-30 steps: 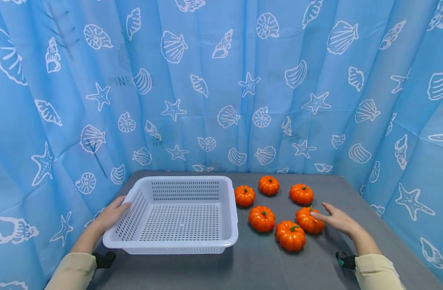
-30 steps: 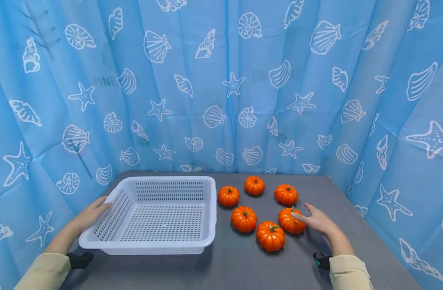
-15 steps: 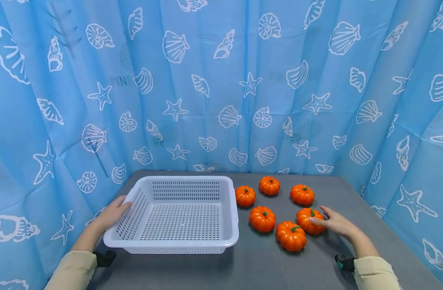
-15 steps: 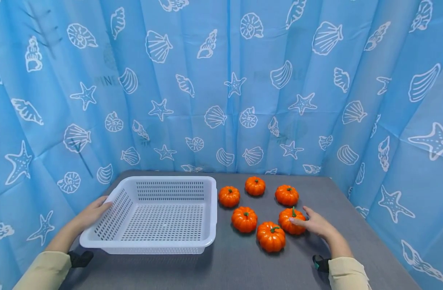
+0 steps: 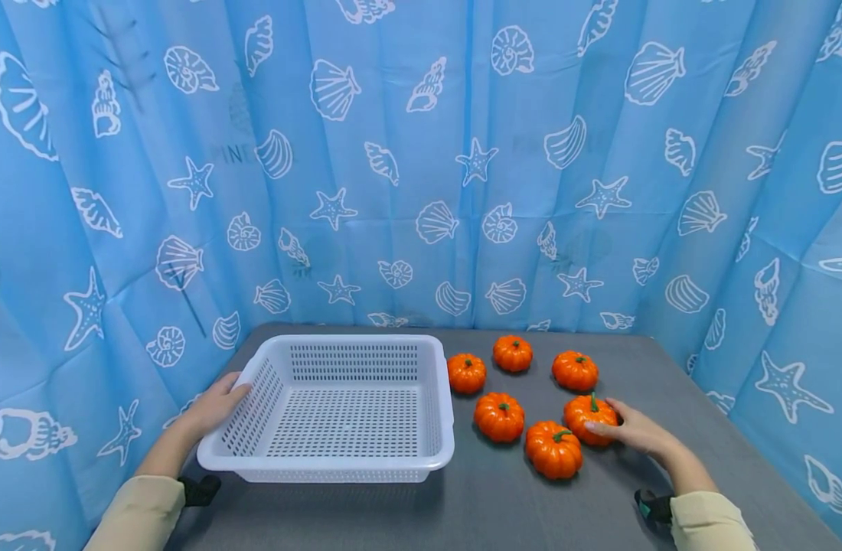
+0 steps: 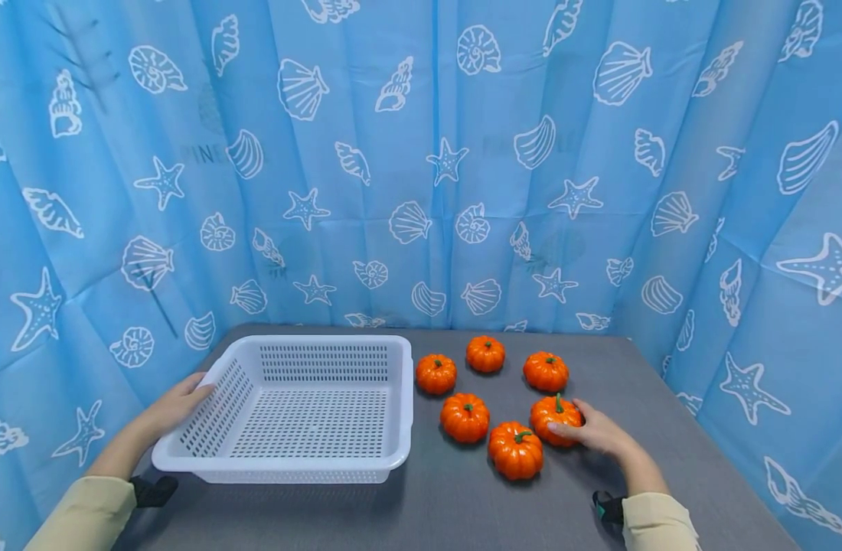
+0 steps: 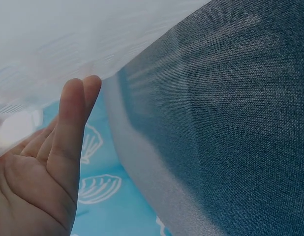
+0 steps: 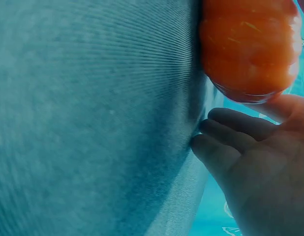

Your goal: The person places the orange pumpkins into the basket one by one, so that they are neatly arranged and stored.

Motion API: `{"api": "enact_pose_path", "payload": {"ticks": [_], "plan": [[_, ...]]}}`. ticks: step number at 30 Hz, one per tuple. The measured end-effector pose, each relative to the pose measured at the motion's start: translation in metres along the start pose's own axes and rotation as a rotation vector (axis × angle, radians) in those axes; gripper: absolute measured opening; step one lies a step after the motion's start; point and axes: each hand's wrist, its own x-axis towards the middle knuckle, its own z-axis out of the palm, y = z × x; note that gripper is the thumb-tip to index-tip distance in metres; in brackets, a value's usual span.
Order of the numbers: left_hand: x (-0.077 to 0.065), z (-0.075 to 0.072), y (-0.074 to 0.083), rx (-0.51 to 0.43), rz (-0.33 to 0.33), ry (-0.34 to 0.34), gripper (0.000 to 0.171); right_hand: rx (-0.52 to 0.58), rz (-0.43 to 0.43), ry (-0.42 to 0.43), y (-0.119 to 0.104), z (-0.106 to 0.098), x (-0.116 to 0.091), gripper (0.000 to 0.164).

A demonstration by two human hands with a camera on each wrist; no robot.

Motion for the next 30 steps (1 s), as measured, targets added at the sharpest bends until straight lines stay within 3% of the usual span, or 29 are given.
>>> {"api": "enact_pose_path", "payload": {"ticks": [24,30], "plan": [[-0.003,0.002,0.0,0.029,-0.017,0.023,0.058,0.072,-0.036,0.028,0.002,0.009,0.002,0.103],[-0.001,0.002,0.0,0.027,-0.028,0.03,0.058,0.077,-0.06,0.064,0.002,0.012,0.001,0.095]]}}
